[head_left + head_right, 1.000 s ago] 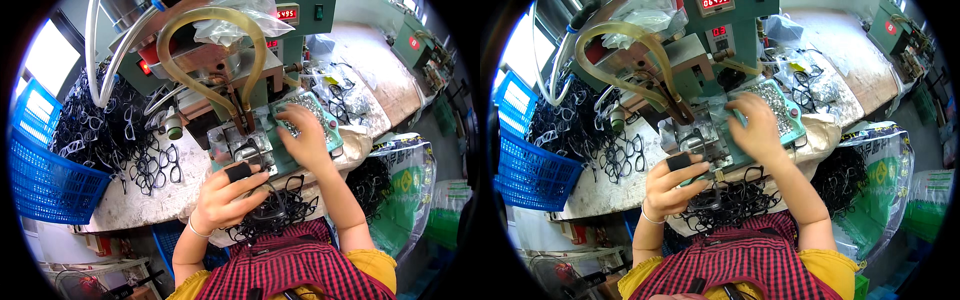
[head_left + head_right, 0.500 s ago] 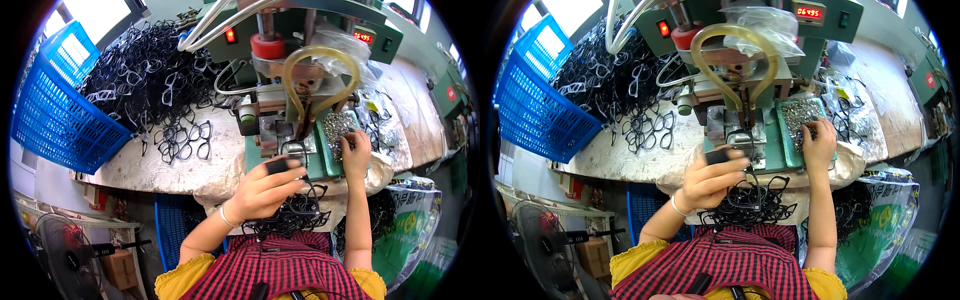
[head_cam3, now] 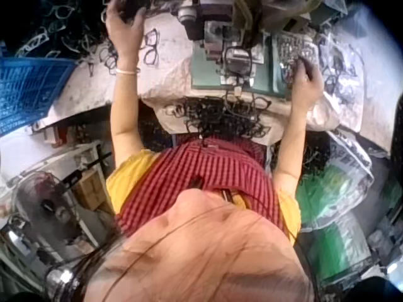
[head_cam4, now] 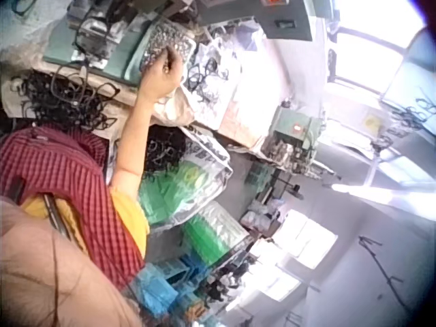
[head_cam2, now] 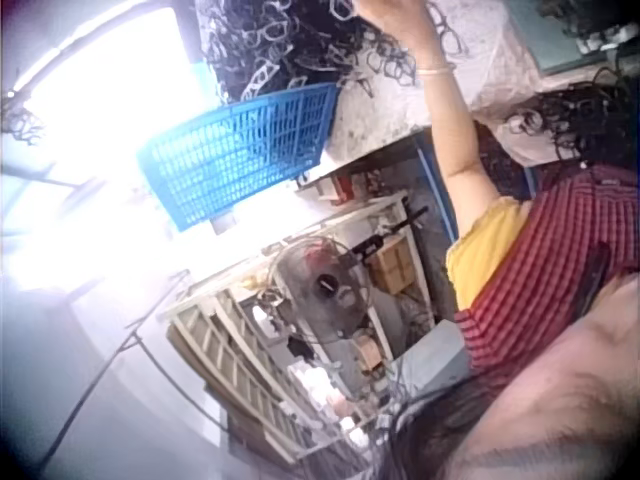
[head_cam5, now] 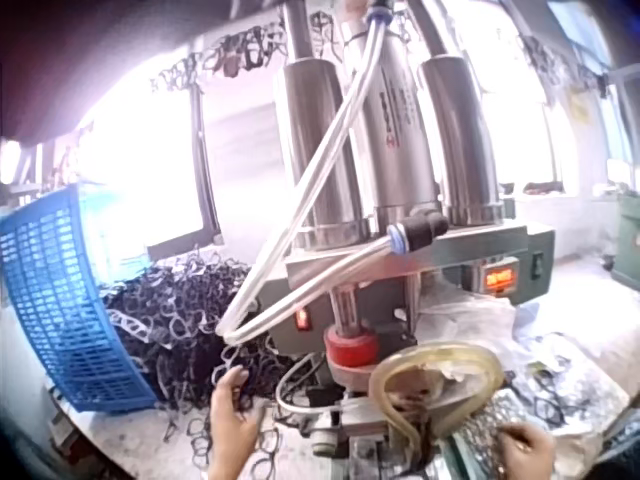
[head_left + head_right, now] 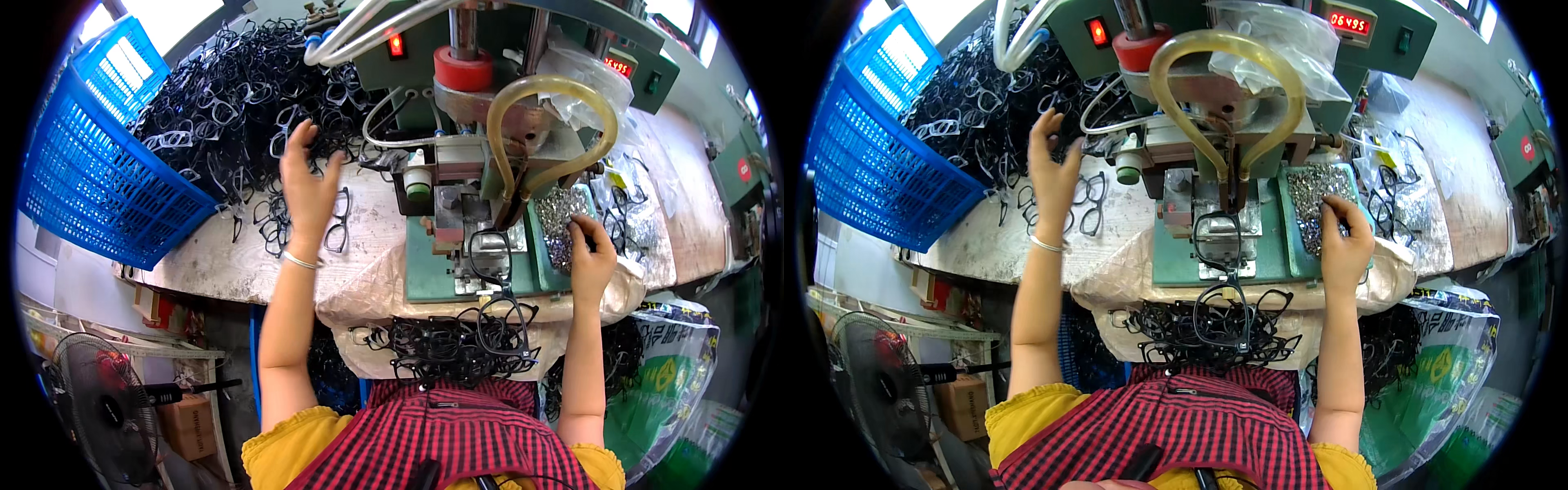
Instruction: The person assembles eyeglasses by hand at a workstation. They pick up black frames, place them into a machine, and insert small metal components into the frame arms. The person then removes the assembled glasses and places them on the table.
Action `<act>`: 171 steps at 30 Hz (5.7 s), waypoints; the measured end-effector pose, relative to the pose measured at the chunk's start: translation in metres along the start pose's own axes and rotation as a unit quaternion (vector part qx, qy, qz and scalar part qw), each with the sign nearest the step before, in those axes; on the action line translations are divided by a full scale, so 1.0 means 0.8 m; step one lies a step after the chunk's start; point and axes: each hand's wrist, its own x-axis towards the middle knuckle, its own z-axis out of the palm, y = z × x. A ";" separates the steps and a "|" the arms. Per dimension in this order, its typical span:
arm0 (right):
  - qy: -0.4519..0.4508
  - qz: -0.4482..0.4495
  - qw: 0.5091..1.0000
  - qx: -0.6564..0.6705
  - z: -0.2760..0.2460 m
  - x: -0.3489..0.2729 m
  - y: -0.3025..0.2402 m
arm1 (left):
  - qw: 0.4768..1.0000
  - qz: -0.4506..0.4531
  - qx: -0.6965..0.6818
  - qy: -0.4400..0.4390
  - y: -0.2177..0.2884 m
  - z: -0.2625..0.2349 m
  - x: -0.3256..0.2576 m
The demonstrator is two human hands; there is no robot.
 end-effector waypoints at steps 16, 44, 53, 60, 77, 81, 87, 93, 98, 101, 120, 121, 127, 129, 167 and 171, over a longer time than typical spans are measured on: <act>-0.091 -0.088 0.991 0.051 -0.015 -0.015 -0.078 | 0.988 -0.078 0.133 -0.015 -0.058 -0.020 -0.130; -0.102 -0.111 0.947 -0.285 -0.002 0.011 -0.032 | 0.882 0.342 -0.239 -0.219 0.206 0.009 -0.077; -0.017 -0.131 0.957 -0.258 -0.006 0.011 0.032 | 0.880 0.309 -0.251 -0.260 0.202 0.002 -0.074; 0.027 0.065 0.997 0.016 -0.027 -0.003 0.026 | 0.959 0.216 -0.166 -0.079 0.158 -0.023 -0.147; 0.008 0.077 0.994 0.071 -0.015 -0.005 0.022 | 0.935 0.128 0.215 -0.252 -0.102 -0.060 -0.111; 0.046 0.052 0.996 0.047 -0.070 -0.039 0.023 | 0.961 -0.175 0.214 0.021 -0.201 -0.156 -0.100; -0.097 -0.063 0.990 0.076 -0.030 -0.024 -0.077 | 0.975 -0.210 0.073 0.030 -0.270 -0.094 -0.137; -0.091 -0.066 0.983 0.146 0.049 -0.010 -0.112 | 0.997 -0.007 0.071 0.000 -0.128 0.023 -0.129; -0.083 -0.011 0.966 0.244 0.060 -0.022 -0.109 | 0.931 -0.139 -0.333 0.064 0.020 0.002 -0.103; -0.130 0.030 0.947 0.292 0.049 -0.016 -0.127 | 0.893 0.063 -0.446 0.009 0.133 -0.035 -0.057; -0.048 -0.140 0.953 -0.266 -0.027 0.005 0.029 | 0.901 0.292 -0.184 -0.262 0.220 -0.001 -0.078; -0.041 -0.152 0.956 -0.247 -0.025 0.003 0.030 | 0.901 0.289 -0.185 -0.266 0.220 -0.002 -0.077; -0.169 -0.298 0.902 -0.262 0.004 0.013 -0.011 | 0.901 0.290 -0.199 -0.253 0.214 0.003 -0.083; -0.163 -0.306 0.904 -0.251 0.019 0.031 0.005 | 0.915 0.265 -0.185 -0.239 0.214 -0.004 -0.101; -0.075 -0.010 0.966 0.248 0.052 -0.025 -0.111 | 0.944 -0.158 0.178 -0.228 -0.036 -0.004 -0.148; -0.110 0.020 0.950 0.291 0.057 -0.023 -0.107 | 0.921 -0.073 -0.382 -0.023 0.096 -0.015 -0.095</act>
